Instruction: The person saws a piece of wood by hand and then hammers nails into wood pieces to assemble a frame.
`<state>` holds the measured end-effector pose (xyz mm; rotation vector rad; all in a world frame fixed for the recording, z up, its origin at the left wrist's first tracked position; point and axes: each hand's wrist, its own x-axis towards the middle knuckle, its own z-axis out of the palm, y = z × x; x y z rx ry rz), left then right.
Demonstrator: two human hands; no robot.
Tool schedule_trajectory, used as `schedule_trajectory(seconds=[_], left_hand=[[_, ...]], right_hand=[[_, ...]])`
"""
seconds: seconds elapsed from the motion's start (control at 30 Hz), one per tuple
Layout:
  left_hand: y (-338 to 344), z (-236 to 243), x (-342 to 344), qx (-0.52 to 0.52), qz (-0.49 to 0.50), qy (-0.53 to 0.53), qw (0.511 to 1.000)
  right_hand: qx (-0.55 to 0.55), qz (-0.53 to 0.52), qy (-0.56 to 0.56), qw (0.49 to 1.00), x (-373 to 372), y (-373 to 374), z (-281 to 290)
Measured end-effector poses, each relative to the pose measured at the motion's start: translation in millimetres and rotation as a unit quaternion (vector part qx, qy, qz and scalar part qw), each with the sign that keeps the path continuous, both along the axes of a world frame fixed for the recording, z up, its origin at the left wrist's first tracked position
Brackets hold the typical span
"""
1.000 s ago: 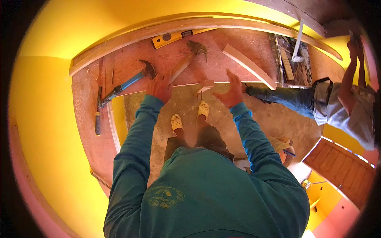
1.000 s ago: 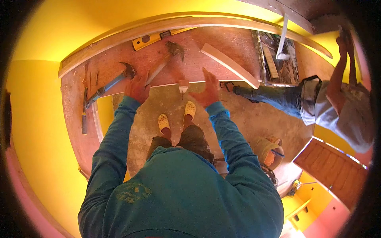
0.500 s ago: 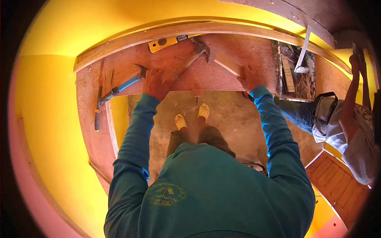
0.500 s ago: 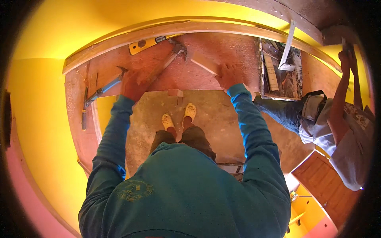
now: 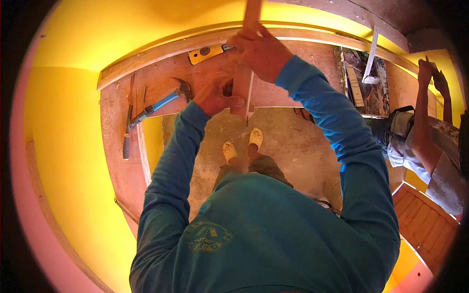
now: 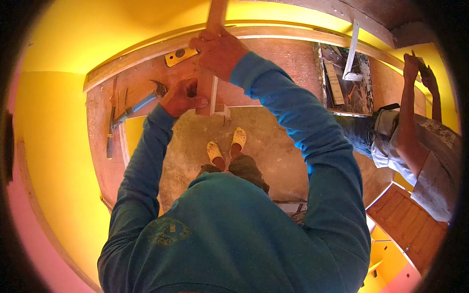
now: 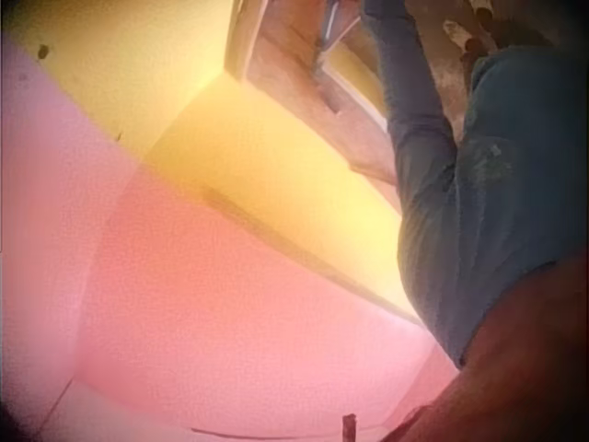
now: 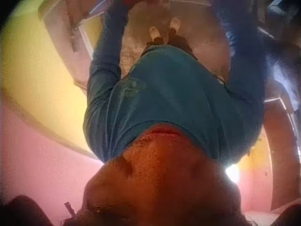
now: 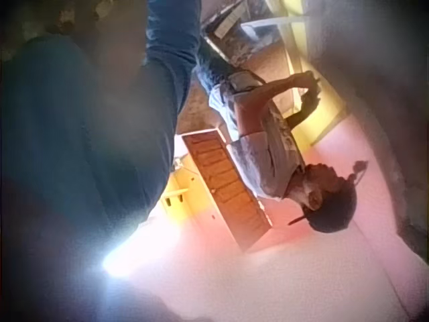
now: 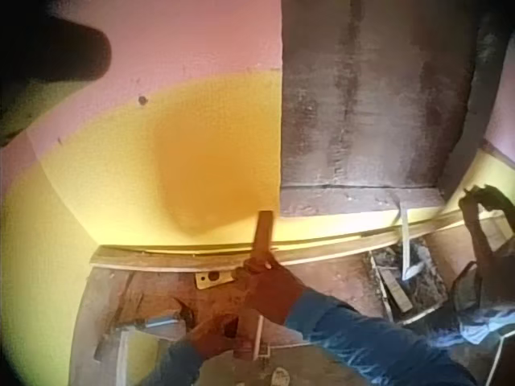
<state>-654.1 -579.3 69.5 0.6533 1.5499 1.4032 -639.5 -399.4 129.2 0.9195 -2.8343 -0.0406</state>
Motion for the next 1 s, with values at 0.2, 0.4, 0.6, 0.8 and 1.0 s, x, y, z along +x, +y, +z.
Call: schedule_trajectory(seconds=[0.2,0.4,0.6,0.8,1.0], left_hand=[[5.4,-34.9,8.7,0.056,0.134,-0.067,0.987],[17.2,-44.4,0.9,-0.005,0.075,-0.070,0.995],[24.6,-67.1,3.5,-0.017,0.078,-0.070,0.994],[27.6,-78.2,8.8,-0.033,0.112,0.009,0.993],[28.0,-61.6,10.5,-0.039,0.096,0.005,0.995]], right_hand=[[-0.463,-0.298,-0.260,0.793,70.0,12.1,-66.2],[-0.644,-0.293,-0.418,0.570,102.7,-17.2,-94.1],[-0.725,-0.291,-0.447,0.435,101.1,-19.9,-98.8],[-0.736,-0.323,-0.419,0.422,101.9,-25.5,-93.6],[-0.733,-0.318,-0.416,0.434,101.8,-23.3,-97.5]])
